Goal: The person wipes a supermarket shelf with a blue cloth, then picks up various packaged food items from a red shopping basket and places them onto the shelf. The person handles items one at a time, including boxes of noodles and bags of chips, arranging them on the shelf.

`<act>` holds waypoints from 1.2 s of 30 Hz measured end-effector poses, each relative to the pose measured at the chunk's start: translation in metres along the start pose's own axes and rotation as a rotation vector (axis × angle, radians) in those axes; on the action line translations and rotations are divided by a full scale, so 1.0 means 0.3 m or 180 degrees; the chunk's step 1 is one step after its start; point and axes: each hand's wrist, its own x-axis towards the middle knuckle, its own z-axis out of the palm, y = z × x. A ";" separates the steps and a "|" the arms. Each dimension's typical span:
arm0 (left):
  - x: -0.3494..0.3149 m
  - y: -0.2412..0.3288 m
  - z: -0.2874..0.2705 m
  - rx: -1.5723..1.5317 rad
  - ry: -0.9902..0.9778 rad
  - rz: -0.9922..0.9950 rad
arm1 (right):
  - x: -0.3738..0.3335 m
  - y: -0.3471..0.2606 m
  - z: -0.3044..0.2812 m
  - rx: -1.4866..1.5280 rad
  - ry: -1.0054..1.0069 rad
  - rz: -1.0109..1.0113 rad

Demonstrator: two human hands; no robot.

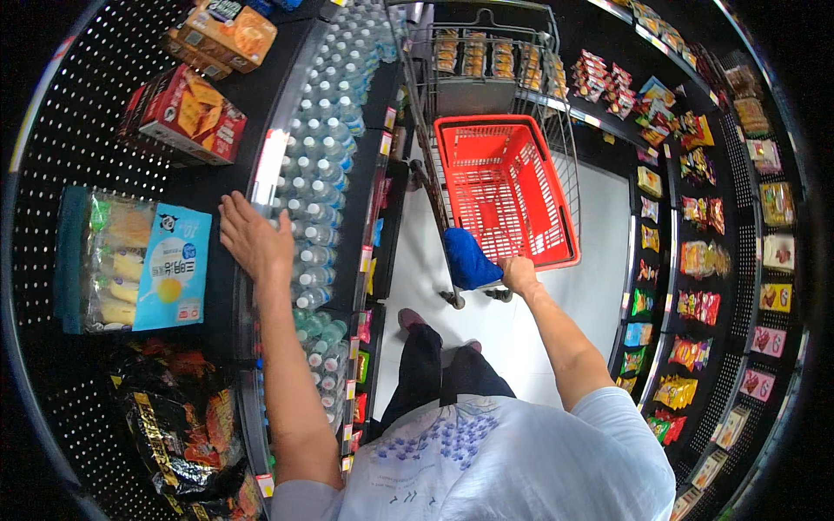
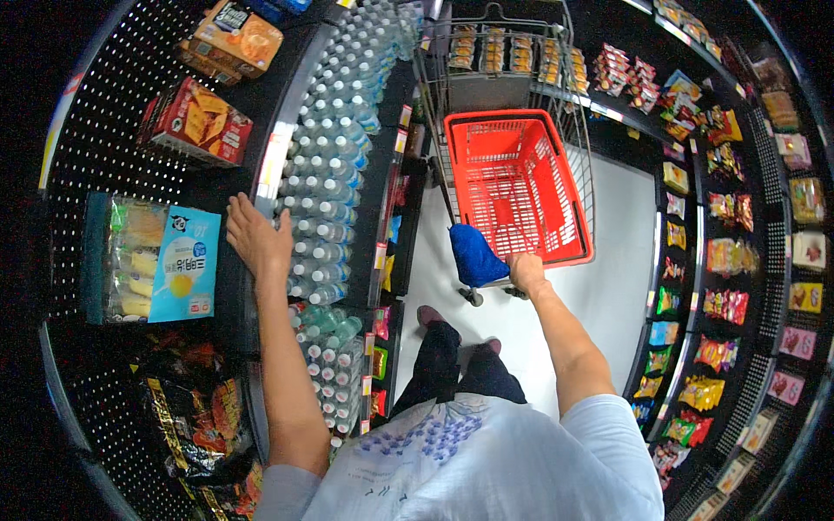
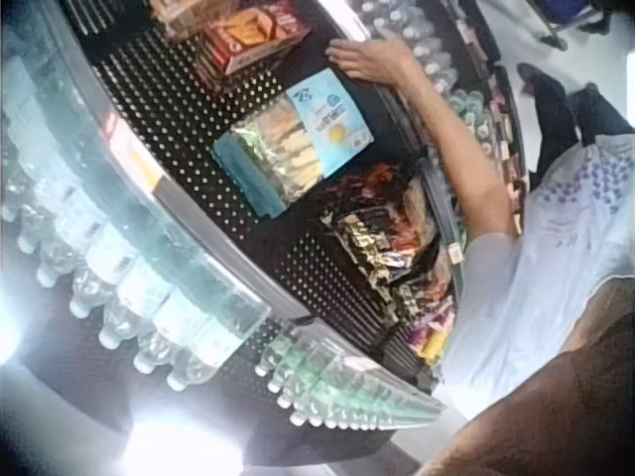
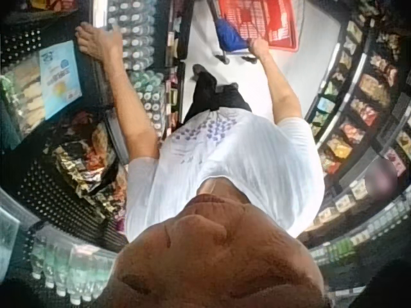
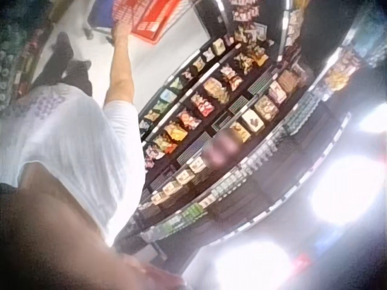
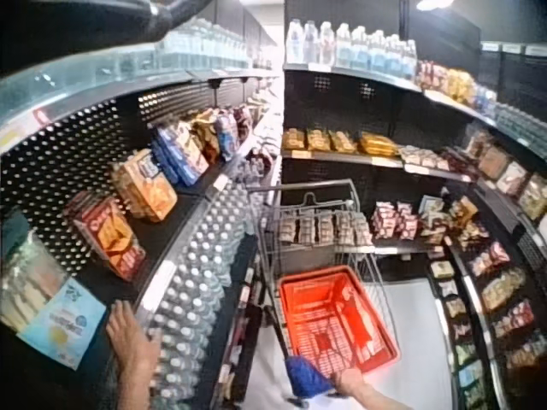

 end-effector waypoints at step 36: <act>-0.679 0.795 0.160 -0.0253 -0.1259 0.2971 | -0.968 0.583 0.501 0.3464 0.1792 0.2803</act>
